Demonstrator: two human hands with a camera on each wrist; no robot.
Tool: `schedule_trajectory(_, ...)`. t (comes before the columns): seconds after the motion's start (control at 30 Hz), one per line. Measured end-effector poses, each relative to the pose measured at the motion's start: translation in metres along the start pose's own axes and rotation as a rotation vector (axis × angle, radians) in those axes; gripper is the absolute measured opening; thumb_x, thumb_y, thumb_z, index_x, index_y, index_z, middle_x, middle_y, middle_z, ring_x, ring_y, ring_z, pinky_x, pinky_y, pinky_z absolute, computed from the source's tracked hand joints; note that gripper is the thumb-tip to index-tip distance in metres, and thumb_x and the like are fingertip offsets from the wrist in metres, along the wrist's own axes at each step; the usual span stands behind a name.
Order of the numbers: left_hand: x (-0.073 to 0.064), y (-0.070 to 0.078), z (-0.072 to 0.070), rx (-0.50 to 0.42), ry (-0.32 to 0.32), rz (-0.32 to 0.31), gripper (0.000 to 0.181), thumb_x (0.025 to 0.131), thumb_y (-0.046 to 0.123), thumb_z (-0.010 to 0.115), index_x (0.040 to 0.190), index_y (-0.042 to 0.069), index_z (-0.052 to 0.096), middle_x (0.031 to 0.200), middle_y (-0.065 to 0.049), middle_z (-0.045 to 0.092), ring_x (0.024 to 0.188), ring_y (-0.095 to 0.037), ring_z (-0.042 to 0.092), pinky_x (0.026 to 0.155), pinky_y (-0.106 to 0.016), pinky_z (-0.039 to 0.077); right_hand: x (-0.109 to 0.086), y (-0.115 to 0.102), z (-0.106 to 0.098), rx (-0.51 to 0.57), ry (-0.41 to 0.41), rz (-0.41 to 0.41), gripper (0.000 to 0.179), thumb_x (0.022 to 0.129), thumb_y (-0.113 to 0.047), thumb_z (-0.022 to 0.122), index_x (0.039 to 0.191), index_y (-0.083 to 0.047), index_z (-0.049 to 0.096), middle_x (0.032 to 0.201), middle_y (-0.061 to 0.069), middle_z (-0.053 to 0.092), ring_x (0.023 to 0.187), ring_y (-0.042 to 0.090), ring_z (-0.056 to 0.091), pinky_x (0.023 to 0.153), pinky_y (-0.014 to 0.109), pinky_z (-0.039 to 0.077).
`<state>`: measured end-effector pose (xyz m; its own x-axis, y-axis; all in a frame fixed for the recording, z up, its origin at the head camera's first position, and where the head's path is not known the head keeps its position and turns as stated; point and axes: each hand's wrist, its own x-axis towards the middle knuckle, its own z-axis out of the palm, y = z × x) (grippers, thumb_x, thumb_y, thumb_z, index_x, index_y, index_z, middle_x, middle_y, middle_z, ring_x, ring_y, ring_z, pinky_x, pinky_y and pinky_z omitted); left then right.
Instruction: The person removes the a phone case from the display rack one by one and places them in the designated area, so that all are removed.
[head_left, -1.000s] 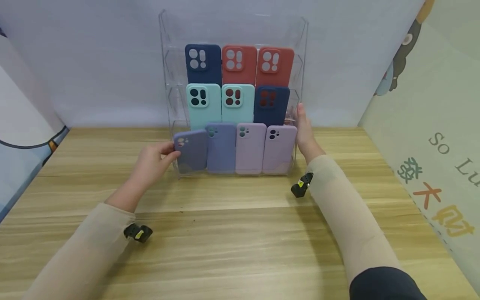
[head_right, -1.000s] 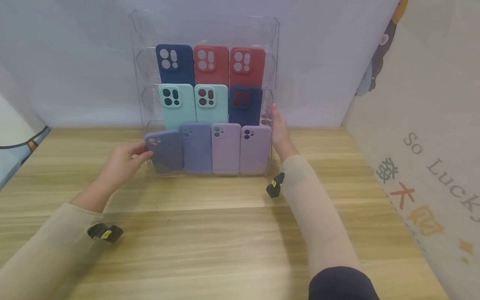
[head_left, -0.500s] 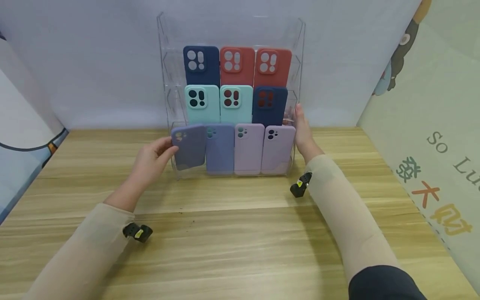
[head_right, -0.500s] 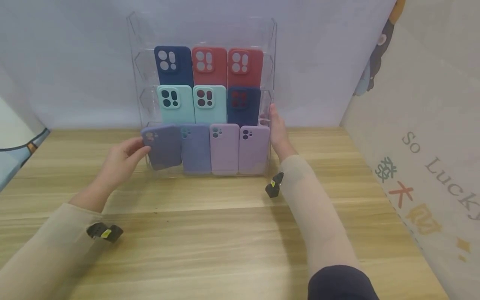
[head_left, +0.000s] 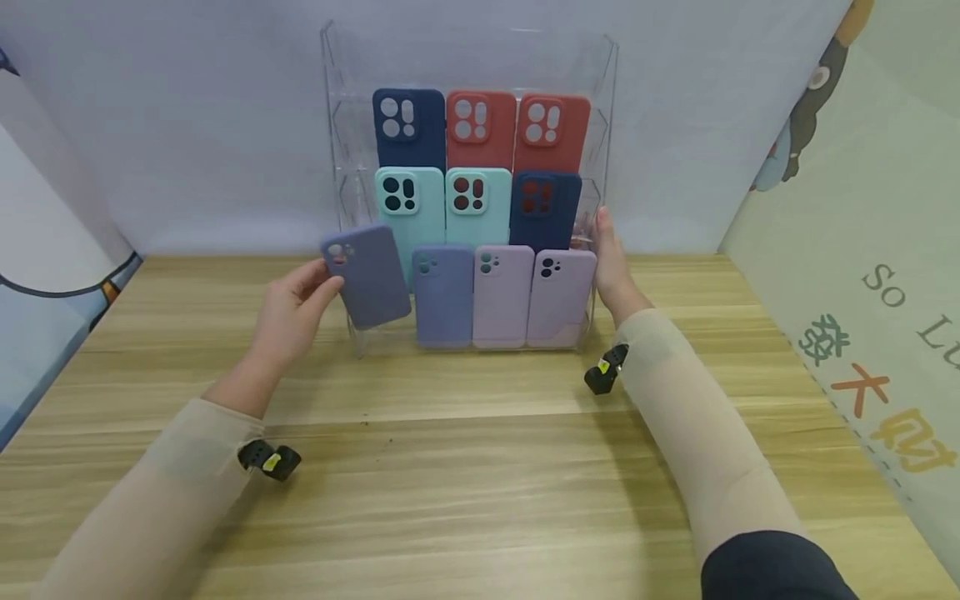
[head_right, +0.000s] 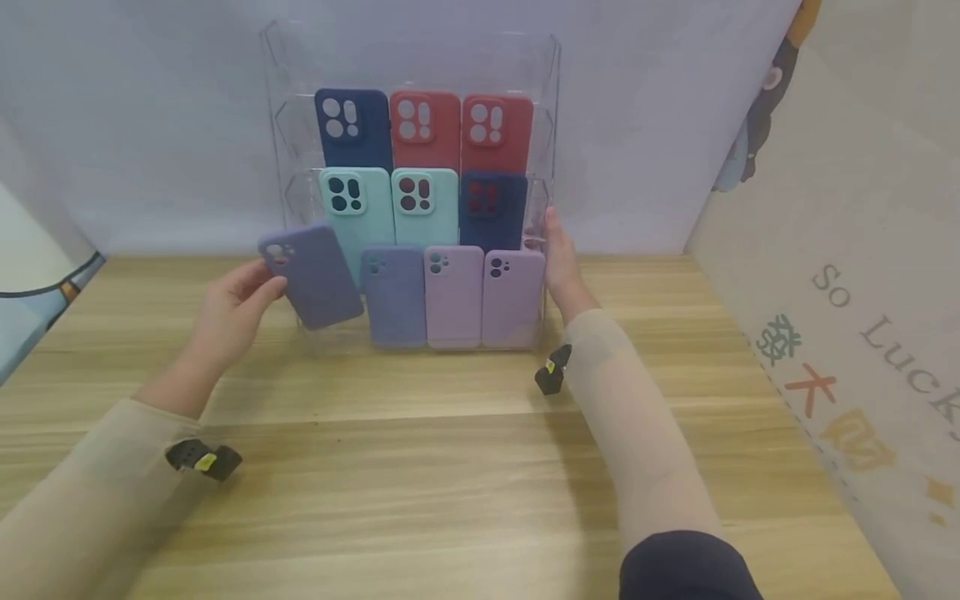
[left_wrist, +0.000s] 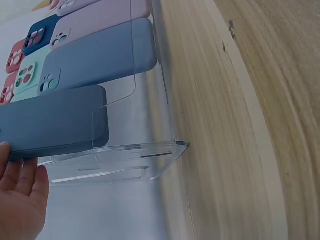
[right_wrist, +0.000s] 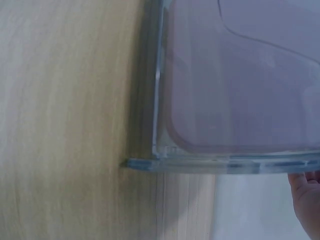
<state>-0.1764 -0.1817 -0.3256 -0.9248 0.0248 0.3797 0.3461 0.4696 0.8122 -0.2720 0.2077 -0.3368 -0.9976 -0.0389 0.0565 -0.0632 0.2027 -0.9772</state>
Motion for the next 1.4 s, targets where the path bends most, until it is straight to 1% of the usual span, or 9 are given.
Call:
schedule_trajectory(0.07,0.001,0.000,0.000,-0.055,0.020,-0.016,0.031,0.095,0.014,0.055,0.119,-0.006,0.059,0.105,-0.014,0.065,0.086,0.001,0.056,0.079,-0.016,0.049,0.000,0.000,0.000,-0.003,-0.001,0.001,0.081,0.094,-0.063,0.010,0.148,-0.004,0.020,0.148,0.013,0.031,0.132,0.026,0.035,0.109,0.035,0.026)
schedule_trajectory(0.27,0.002,0.003,0.000,-0.242,0.061,-0.033,0.031,0.094,0.008,0.055,0.118,-0.012,0.056,0.090,0.012,0.062,0.083,-0.004,0.060,0.078,-0.018,0.051,0.002,0.000,0.000,-0.014,0.010,0.006,0.080,0.094,-0.062,0.011,0.149,-0.004,0.016,0.153,0.009,0.019,0.137,0.022,0.024,0.112,0.031,0.016)
schedule_trajectory(0.43,0.001,0.006,0.000,-0.276,0.026,-0.057,0.033,0.094,0.009,0.056,0.117,-0.014,0.055,0.087,0.011,0.062,0.080,-0.003,0.060,0.076,-0.018,0.052,0.001,-0.001,0.000,-0.012,0.025,0.030,0.079,0.094,-0.063,0.011,0.150,-0.007,0.011,0.154,0.008,0.016,0.138,0.022,0.021,0.113,0.032,0.014)
schedule_trajectory(0.6,-0.003,0.009,0.000,-0.346,-0.039,-0.157,0.039,0.094,0.010,0.055,0.124,-0.014,0.049,0.086,0.008,0.062,0.080,-0.003,0.062,0.075,-0.018,0.052,0.000,-0.001,0.000,0.002,0.028,0.040,0.080,0.094,-0.062,0.009,0.149,-0.004,0.013,0.152,0.012,0.023,0.135,0.026,0.028,0.112,0.035,0.020)
schedule_trajectory(0.73,-0.009,0.009,-0.002,-0.350,-0.088,-0.232,0.042,0.095,0.013,0.054,0.129,-0.011,0.047,0.088,0.008,0.062,0.081,-0.003,0.063,0.075,-0.019,0.052,0.002,0.000,0.001,0.028,0.026,0.029,0.079,0.096,-0.059,0.011,0.148,0.000,0.015,0.150,0.015,0.027,0.132,0.028,0.034,0.110,0.035,0.024)
schedule_trajectory(0.87,-0.016,0.010,-0.005,-0.303,-0.130,-0.275,0.044,0.097,0.017,0.051,0.132,-0.009,0.045,0.092,0.006,0.060,0.084,-0.002,0.062,0.076,-0.020,0.053,0.003,0.000,0.001,0.033,0.028,0.031,0.078,0.096,-0.058,0.010,0.147,0.001,0.015,0.147,0.017,0.031,0.130,0.028,0.035,0.109,0.035,0.026)
schedule_trajectory(1.03,-0.021,0.010,-0.007,-0.286,-0.136,-0.305,0.045,0.098,0.020,0.050,0.134,-0.007,0.044,0.092,0.008,0.060,0.083,-0.002,0.061,0.074,-0.019,0.053,0.000,-0.004,0.001,0.029,0.018,0.035,0.076,0.097,-0.057,0.009,0.148,0.000,0.016,0.148,0.017,0.029,0.131,0.029,0.034,0.110,0.036,0.024)
schedule_trajectory(1.2,-0.026,0.005,-0.010,-0.318,-0.139,-0.328,0.047,0.098,0.021,0.049,0.134,-0.008,0.042,0.092,0.009,0.060,0.083,-0.002,0.062,0.072,-0.018,0.053,0.002,0.001,0.000,0.045,0.031,0.033,0.078,0.095,-0.059,0.010,0.147,-0.002,0.021,0.145,0.017,0.034,0.130,0.029,0.036,0.107,0.039,0.030)
schedule_trajectory(1.4,-0.032,0.001,-0.017,-0.337,-0.149,-0.361,0.055,0.098,0.025,0.049,0.137,-0.010,0.036,0.096,0.009,0.058,0.083,-0.001,0.060,0.072,-0.016,0.052,0.005,0.001,0.003,0.028,0.021,0.009,0.079,0.095,-0.060,0.010,0.148,-0.003,0.019,0.147,0.015,0.032,0.130,0.029,0.036,0.108,0.039,0.028)
